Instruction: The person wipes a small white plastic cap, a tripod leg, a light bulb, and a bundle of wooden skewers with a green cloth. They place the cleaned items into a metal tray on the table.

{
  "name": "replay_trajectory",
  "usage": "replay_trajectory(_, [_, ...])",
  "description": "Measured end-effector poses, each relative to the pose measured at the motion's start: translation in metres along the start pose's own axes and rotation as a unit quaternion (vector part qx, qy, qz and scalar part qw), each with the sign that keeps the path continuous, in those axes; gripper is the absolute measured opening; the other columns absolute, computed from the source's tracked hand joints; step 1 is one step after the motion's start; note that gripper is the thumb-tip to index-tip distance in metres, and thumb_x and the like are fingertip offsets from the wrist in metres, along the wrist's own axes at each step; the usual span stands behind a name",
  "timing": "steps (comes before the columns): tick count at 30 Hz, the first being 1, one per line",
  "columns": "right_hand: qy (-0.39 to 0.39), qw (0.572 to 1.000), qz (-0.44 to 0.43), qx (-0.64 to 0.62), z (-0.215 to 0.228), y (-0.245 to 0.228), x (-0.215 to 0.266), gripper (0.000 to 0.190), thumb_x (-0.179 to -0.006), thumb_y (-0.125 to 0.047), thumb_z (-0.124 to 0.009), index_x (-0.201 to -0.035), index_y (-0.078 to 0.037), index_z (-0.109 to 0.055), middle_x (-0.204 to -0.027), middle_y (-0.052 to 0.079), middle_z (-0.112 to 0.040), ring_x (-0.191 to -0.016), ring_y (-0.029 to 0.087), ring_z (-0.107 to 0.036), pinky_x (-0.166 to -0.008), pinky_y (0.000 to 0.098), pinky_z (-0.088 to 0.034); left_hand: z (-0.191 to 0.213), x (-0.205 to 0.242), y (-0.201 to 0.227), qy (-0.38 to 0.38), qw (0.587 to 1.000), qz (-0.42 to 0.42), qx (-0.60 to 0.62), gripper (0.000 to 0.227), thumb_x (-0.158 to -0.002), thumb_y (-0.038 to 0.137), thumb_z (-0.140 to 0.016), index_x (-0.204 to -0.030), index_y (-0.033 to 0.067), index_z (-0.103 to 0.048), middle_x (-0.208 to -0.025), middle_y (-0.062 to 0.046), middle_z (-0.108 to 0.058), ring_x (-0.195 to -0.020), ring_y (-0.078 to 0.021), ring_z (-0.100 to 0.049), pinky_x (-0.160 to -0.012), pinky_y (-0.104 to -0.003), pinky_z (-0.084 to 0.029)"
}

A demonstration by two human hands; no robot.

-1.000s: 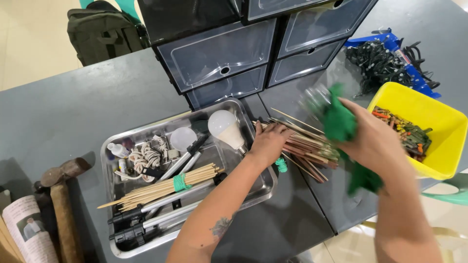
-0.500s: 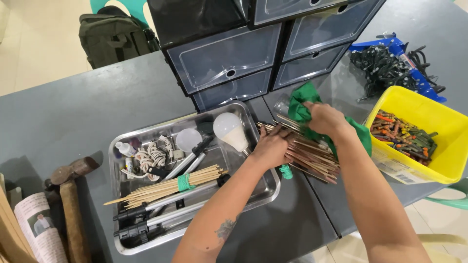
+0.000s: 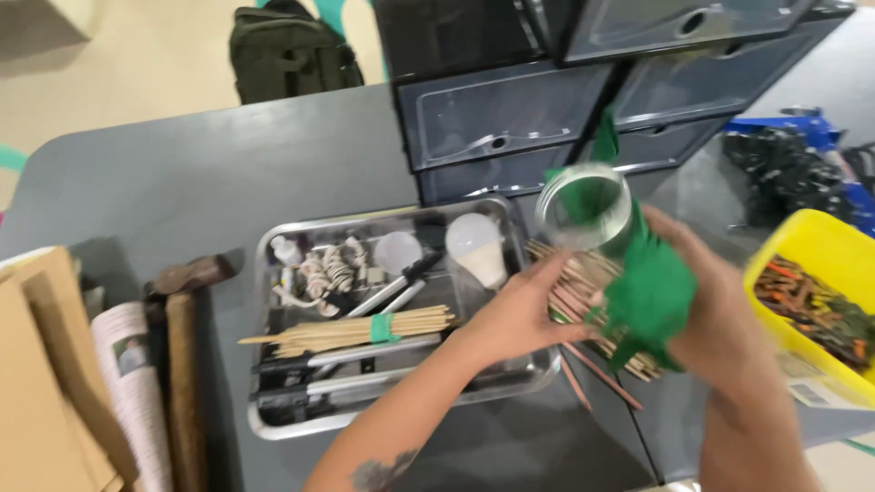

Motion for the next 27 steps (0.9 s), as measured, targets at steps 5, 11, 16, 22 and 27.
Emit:
replay_trajectory(5, [0.004, 0.979, 0.139, -0.150, -0.053, -0.024, 0.029, 0.065, -0.077, -0.016, -0.078, -0.134, 0.005, -0.056, -0.119, 0.020, -0.069, -0.106, 0.027, -0.069, -0.092, 0.0358, -0.052, 0.028, 0.072, -0.011, 0.136, 0.980, 0.010, 0.147, 0.087, -0.089, 0.018, -0.085, -0.160, 0.0016, -0.037, -0.144, -0.018, -0.063, -0.128, -0.0251, -0.066, -0.111, -0.036, -0.055])
replay_trajectory(11, [0.094, 0.977, 0.031, -0.188, -0.060, 0.003, 0.068, 0.029, -0.094, -0.015, -0.073, -0.119, -0.003, -0.068, -0.109, 0.011, -0.073, -0.096, 0.020, -0.070, -0.087, 0.0296, -0.055, 0.106, 0.175, 0.018, 0.217, 0.941, 0.206, 0.156, 0.090, -0.071, 0.008, -0.088, -0.146, 0.0087, -0.039, -0.136, -0.007, -0.061, -0.121, -0.0183, -0.064, -0.087, -0.034, -0.062])
replay_trajectory(16, [0.174, 0.979, 0.000, 0.106, -0.053, 0.086, 0.124, 0.021, -0.114, -0.014, -0.068, -0.133, -0.005, -0.069, -0.122, 0.013, -0.070, -0.108, 0.030, -0.064, -0.101, 0.0374, -0.051, 0.127, 0.257, 0.028, 0.247, 0.909, 0.306, 0.135, 0.078, -0.065, 0.014, -0.092, -0.132, 0.0085, -0.054, -0.124, -0.007, -0.070, -0.109, -0.0197, -0.070, -0.086, -0.034, -0.066])
replay_trajectory(22, [0.121, 0.902, 0.154, 0.384, -0.076, 0.062, 0.122, 0.072, -0.064, -0.031, -0.080, -0.126, 0.002, -0.068, -0.117, 0.024, -0.069, -0.106, 0.042, -0.067, -0.093, 0.0495, -0.053, 0.109, 0.303, 0.018, 0.100, 0.932, 0.346, 0.043, 0.065, -0.062, 0.019, -0.098, -0.117, 0.0077, -0.067, -0.116, -0.006, -0.074, -0.106, -0.0188, -0.072, -0.092, -0.034, -0.057])
replay_trajectory(27, [0.158, 0.953, -0.071, -0.250, -0.114, 0.095, 0.128, 0.031, -0.107, 0.002, -0.062, -0.138, -0.002, -0.063, -0.129, 0.020, -0.065, -0.114, 0.028, -0.063, -0.101, 0.0339, -0.056, 0.092, 0.316, 0.000, 0.171, 0.920, 0.334, 0.110, 0.065, -0.067, 0.012, -0.096, -0.122, 0.0057, -0.062, -0.110, -0.009, -0.073, -0.101, -0.0189, -0.067, -0.090, -0.034, -0.056])
Point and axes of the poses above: each hand's wrist, its own x-axis away from the middle knuckle, its own z-axis out of the back of the hand, y = z × x, the point moved 2 cm from there along -x, towards the middle knuckle
